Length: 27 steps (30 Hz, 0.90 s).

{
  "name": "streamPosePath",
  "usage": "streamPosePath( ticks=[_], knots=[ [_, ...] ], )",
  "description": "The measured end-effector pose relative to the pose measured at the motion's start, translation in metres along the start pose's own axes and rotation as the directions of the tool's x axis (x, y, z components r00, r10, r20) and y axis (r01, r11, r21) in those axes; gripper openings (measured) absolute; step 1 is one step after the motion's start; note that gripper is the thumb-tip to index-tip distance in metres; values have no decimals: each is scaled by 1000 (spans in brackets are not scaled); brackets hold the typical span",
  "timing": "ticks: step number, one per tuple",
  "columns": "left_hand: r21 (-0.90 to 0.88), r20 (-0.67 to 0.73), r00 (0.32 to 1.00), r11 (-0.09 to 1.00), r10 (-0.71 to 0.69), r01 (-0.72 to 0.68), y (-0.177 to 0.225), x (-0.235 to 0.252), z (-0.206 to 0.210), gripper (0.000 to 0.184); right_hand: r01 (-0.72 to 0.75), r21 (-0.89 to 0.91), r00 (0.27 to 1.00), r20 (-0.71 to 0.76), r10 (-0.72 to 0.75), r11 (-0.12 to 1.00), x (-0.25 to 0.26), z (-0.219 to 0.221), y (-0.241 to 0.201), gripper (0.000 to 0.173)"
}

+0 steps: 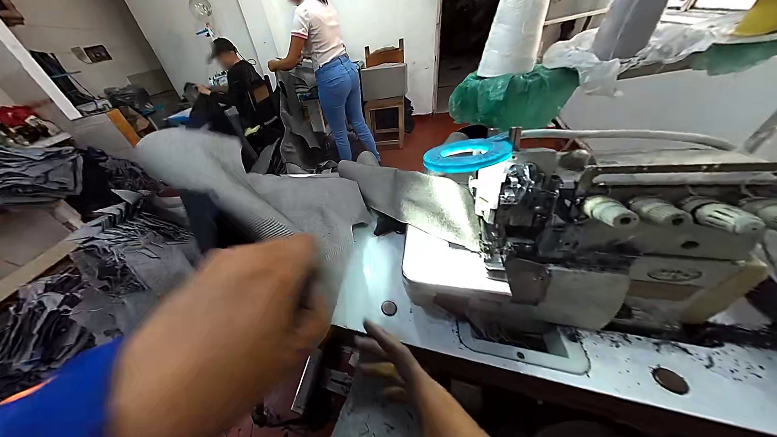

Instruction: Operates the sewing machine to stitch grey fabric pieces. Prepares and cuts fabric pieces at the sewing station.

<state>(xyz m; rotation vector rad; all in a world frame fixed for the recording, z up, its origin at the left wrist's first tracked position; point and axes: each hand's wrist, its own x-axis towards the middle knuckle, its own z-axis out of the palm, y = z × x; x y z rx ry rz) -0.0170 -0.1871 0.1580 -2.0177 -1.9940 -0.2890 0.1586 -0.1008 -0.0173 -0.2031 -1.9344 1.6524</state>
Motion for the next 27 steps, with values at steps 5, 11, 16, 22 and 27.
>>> streamPosePath(
  ticks=[5,11,16,22,27],
  knots=[
    [-552,175,968,832,180,-55,48,70,99,18,66,375,736,-644,208,925,32,-3,-4,24],
    [-454,-129,884,765,450,-456,7,83,204,35,-19,537,691,-603,399,844,18,-31,22,53],
    [-380,30,888,827,458,-414,17,102,176,33,-95,390,795,-524,305,916,46,24,26,48],
    [-243,144,844,845,517,-476,22,117,164,26,-204,136,841,-483,245,969,11,24,37,23],
    [-120,-337,873,904,351,-410,32,59,213,38,-442,-150,803,-505,315,884,-98,-36,37,22]
  ],
)
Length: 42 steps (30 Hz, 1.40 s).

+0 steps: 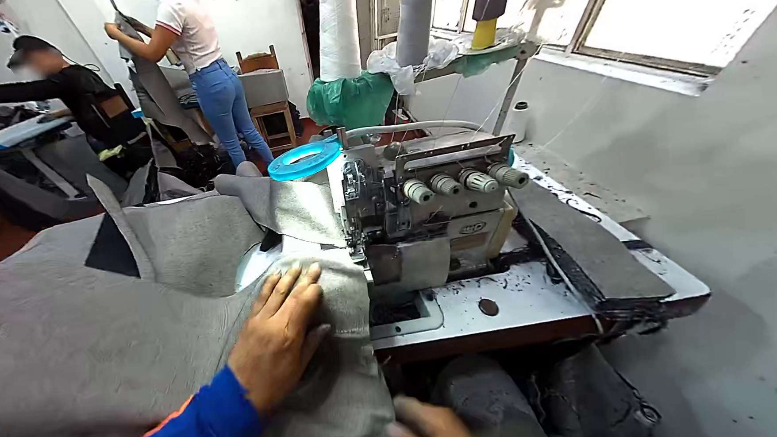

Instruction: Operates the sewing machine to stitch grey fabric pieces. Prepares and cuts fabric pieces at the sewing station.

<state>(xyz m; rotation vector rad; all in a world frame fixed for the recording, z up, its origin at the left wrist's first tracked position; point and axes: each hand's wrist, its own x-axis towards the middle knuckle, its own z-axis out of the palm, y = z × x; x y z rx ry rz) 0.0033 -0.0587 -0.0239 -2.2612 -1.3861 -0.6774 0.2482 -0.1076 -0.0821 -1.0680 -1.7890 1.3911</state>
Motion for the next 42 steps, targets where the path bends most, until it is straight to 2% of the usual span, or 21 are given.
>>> streamPosePath(
  ticks=[2,3,5,6,8,10,13,15,16,18,19,21,22,24,25,28,30,32,34,38,42],
  knots=[
    [-28,-47,995,996,-90,89,4,0,7,49,0,-237,986,-164,-40,972,-7,-62,8,24],
    [-47,-51,991,992,-123,120,3,5,9,53,18,-435,953,-264,-147,900,-7,-100,13,27],
    [-107,-24,986,981,-162,159,-9,24,11,50,-49,-766,872,-346,-346,641,0,-177,23,31],
    [-136,15,982,973,-187,187,-15,33,12,47,-137,-818,874,-365,-320,559,4,-207,22,29],
    [-156,125,968,960,-216,234,-23,47,13,51,-314,-824,891,-428,-154,471,8,-245,18,29],
    [-164,159,969,963,-189,214,-32,49,16,51,-401,-804,889,-457,-25,440,13,-254,14,25],
    [-288,109,988,948,-111,139,-44,39,20,28,-411,-825,904,-425,53,387,22,-252,9,18],
    [-404,40,993,908,-107,114,-43,36,19,13,-402,-864,915,-370,159,303,29,-253,5,22],
    [-468,5,992,877,-126,113,-41,37,19,12,-382,-888,917,-332,220,255,33,-256,2,25],
    [-507,-56,989,857,-139,92,-36,41,23,28,-311,-928,934,-259,244,207,39,-265,2,29],
    [-493,-65,990,866,-123,76,-36,43,26,36,-292,-932,948,-253,193,214,39,-270,0,30],
    [-413,-92,992,910,-88,43,-39,42,38,38,-311,-906,944,-330,-20,289,36,-276,-7,25],
    [-387,-110,990,921,-93,43,-40,41,42,39,-300,-901,908,-370,-195,312,35,-279,-7,19],
    [-402,-122,985,914,-123,65,-42,39,42,43,-217,-918,782,-368,-504,333,40,-284,-3,19],
    [-439,-113,983,895,-147,83,-41,39,40,42,-171,-915,740,-365,-565,366,43,-283,-6,25],
    [-584,-112,978,808,-177,80,-35,46,20,27,34,-877,705,-318,-633,479,50,-253,-34,44],
    [-644,-116,982,764,-151,41,-29,49,4,23,214,-800,660,-304,-687,560,52,-211,-52,33],
    [-690,-130,985,724,-114,-8,-20,50,-8,17,389,-569,640,-399,-657,724,57,-152,-62,14],
    [-734,-162,983,676,-80,-66,-11,53,-14,16,499,-342,650,-461,-605,797,68,-89,-69,8],
    [-763,-147,984,645,-97,-50,-7,55,-14,12,575,-34,701,-495,-514,817,93,-10,-79,21],
    [-837,-66,981,545,-185,47,-9,51,-21,9,524,173,768,-519,-375,834,98,7,-90,9]
  ],
)
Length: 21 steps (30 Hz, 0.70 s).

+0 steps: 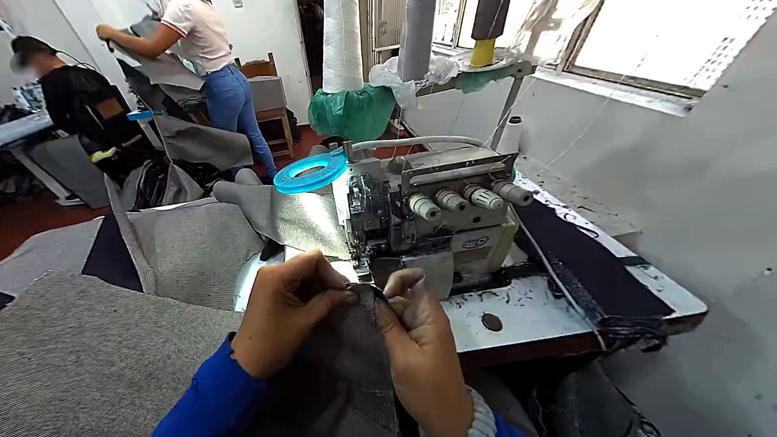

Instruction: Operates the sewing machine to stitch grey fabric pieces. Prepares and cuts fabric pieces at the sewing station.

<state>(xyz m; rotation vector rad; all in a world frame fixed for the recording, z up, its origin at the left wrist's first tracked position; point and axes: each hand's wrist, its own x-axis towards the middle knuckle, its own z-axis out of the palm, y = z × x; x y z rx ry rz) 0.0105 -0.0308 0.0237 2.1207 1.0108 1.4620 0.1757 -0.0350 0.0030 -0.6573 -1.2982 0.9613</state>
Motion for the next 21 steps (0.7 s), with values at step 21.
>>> streamPosePath(
  ticks=[21],
  knots=[
    [861,101,994,497,36,-106,1,-27,57,40,-175,-185,876,419,239,967,-64,-33,54,17]
  ],
)
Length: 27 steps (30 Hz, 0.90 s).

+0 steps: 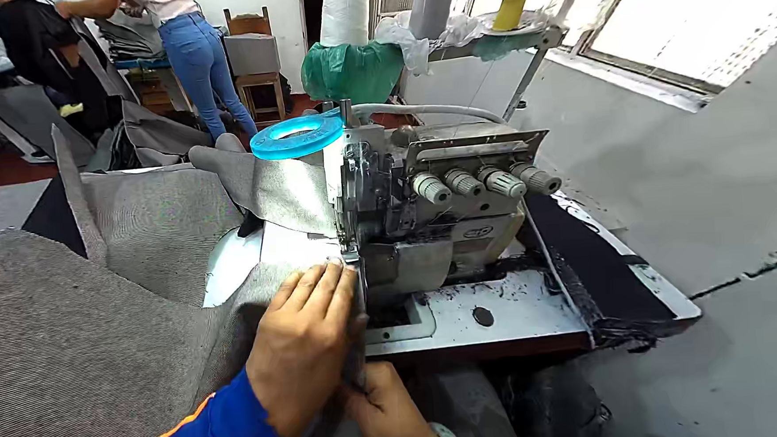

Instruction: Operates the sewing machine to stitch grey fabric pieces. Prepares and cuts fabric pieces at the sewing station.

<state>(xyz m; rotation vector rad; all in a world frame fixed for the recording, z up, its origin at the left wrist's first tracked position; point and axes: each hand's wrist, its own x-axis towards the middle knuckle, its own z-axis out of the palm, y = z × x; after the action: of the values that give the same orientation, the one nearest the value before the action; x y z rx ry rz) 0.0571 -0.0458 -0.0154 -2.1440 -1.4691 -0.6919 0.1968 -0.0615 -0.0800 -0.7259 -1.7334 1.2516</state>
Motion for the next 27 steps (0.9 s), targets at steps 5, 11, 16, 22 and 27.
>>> streamPosePath(
  ticks=[5,11,16,22,27],
  knots=[
    [-166,39,998,985,-46,52,-15,14,3,27,35,21,999,-8,-35,999,23,-18,-14,25],
    [-289,125,985,954,116,-76,17,-18,-37,56,172,-145,985,23,-170,974,29,-34,-16,25],
    [-70,74,980,981,184,-179,13,-44,-24,70,219,-197,965,-101,-242,956,31,-18,-15,22],
    [1,9,966,966,258,-258,-3,-19,-17,35,217,-271,929,-238,-283,938,44,-9,-16,26],
    [-165,82,953,947,293,-277,-26,10,-27,33,218,-281,916,-271,-295,935,58,-7,-15,31]
  ],
)
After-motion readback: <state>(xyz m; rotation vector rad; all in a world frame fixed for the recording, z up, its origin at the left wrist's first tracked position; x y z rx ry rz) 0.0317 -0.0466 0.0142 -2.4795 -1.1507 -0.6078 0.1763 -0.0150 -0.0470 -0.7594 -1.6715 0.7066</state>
